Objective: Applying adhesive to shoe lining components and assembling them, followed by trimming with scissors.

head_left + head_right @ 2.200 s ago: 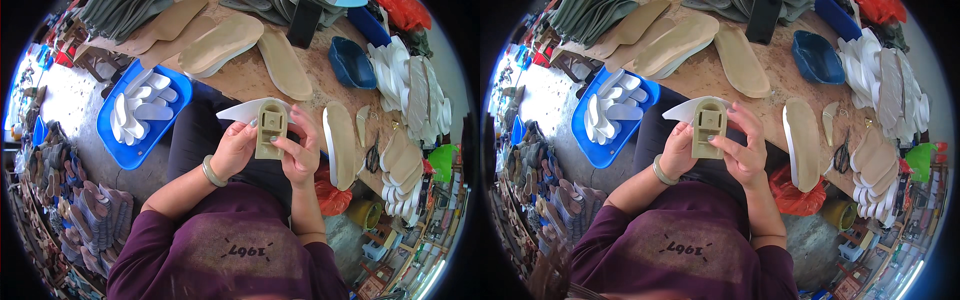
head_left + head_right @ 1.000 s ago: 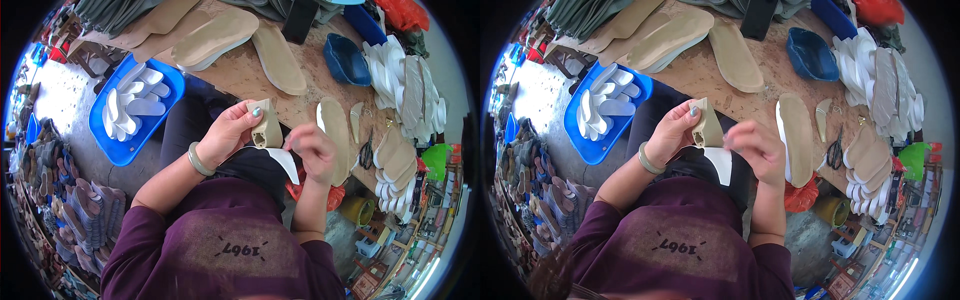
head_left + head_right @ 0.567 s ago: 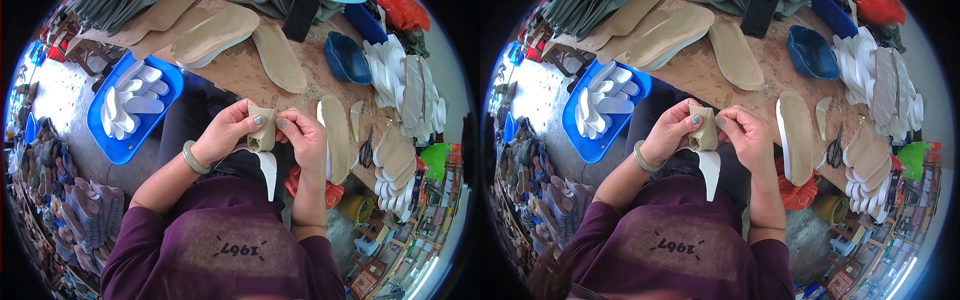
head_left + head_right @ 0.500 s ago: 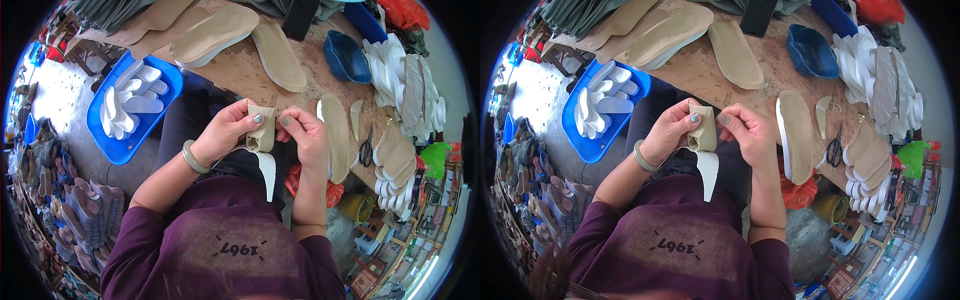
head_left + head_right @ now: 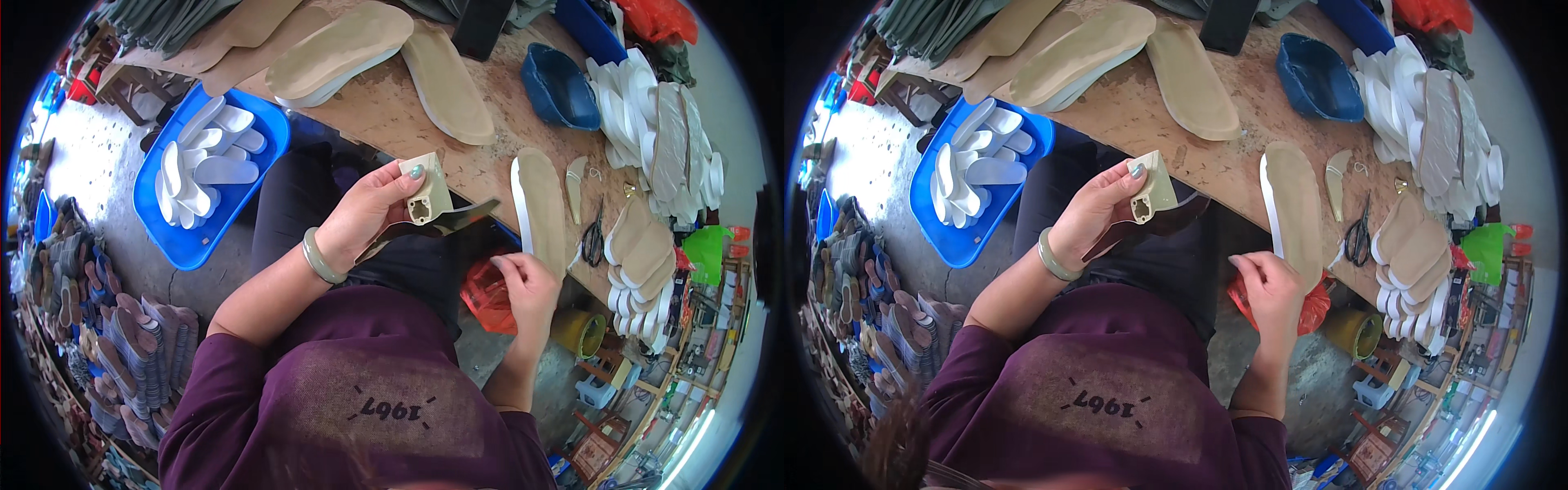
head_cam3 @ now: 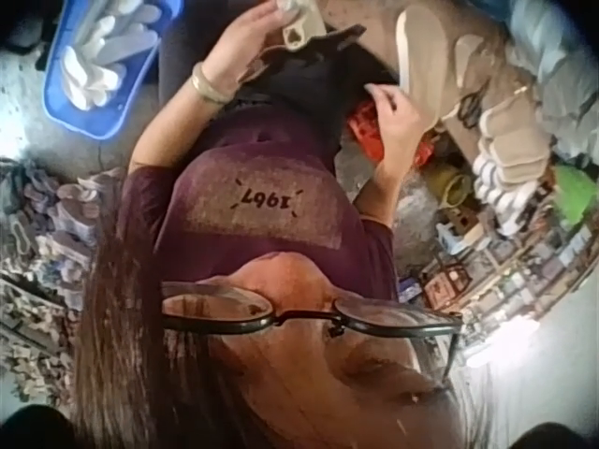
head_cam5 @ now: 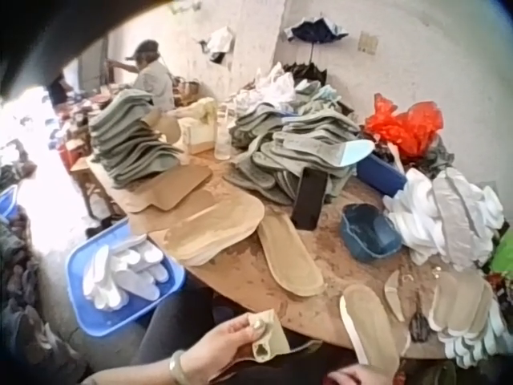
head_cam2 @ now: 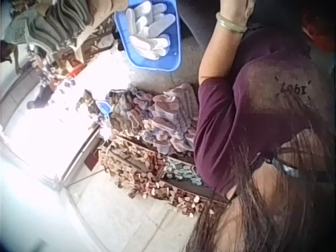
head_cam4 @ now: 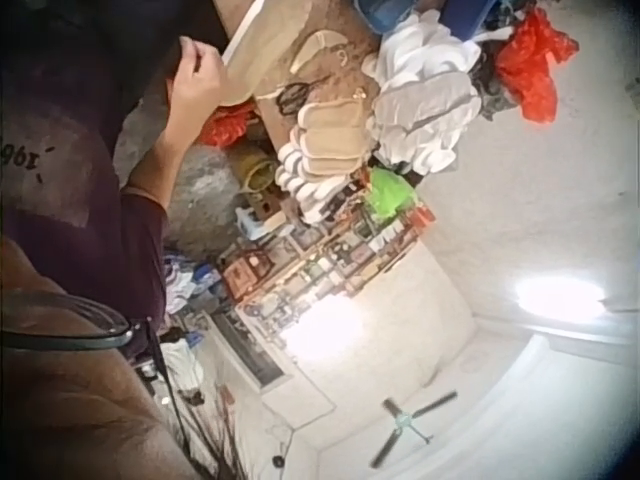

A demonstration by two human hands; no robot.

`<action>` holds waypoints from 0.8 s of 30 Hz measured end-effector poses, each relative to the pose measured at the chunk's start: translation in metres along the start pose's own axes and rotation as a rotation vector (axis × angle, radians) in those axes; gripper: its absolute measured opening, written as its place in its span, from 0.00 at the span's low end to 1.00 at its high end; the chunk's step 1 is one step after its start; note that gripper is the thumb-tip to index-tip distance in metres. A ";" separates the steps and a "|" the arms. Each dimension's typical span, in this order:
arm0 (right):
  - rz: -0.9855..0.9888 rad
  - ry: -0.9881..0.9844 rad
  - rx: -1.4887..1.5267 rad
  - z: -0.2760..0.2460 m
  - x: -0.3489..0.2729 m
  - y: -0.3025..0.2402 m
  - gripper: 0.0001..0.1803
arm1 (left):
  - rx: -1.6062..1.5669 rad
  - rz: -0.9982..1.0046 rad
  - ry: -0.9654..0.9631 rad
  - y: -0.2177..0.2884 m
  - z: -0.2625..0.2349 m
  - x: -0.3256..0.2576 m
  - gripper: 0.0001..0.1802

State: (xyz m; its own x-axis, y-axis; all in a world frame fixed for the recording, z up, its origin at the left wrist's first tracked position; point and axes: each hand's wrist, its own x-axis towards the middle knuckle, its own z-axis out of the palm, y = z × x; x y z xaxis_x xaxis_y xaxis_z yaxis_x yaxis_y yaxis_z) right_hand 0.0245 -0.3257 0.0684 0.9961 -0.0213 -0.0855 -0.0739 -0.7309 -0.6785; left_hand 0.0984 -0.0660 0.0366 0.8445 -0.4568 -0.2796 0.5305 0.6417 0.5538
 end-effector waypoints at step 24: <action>-0.372 0.027 0.934 0.065 0.039 -0.061 0.07 | -0.070 -0.088 -0.062 -0.013 -0.002 -0.017 0.09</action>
State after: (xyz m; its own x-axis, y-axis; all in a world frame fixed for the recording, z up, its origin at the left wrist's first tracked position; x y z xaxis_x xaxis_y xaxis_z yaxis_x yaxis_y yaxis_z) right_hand 0.0652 -0.2376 0.0595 0.9636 0.0758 0.2565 0.2452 0.1331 -0.9603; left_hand 0.0769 -0.0656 0.0328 0.7894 -0.5492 -0.2744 0.6081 0.6379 0.4725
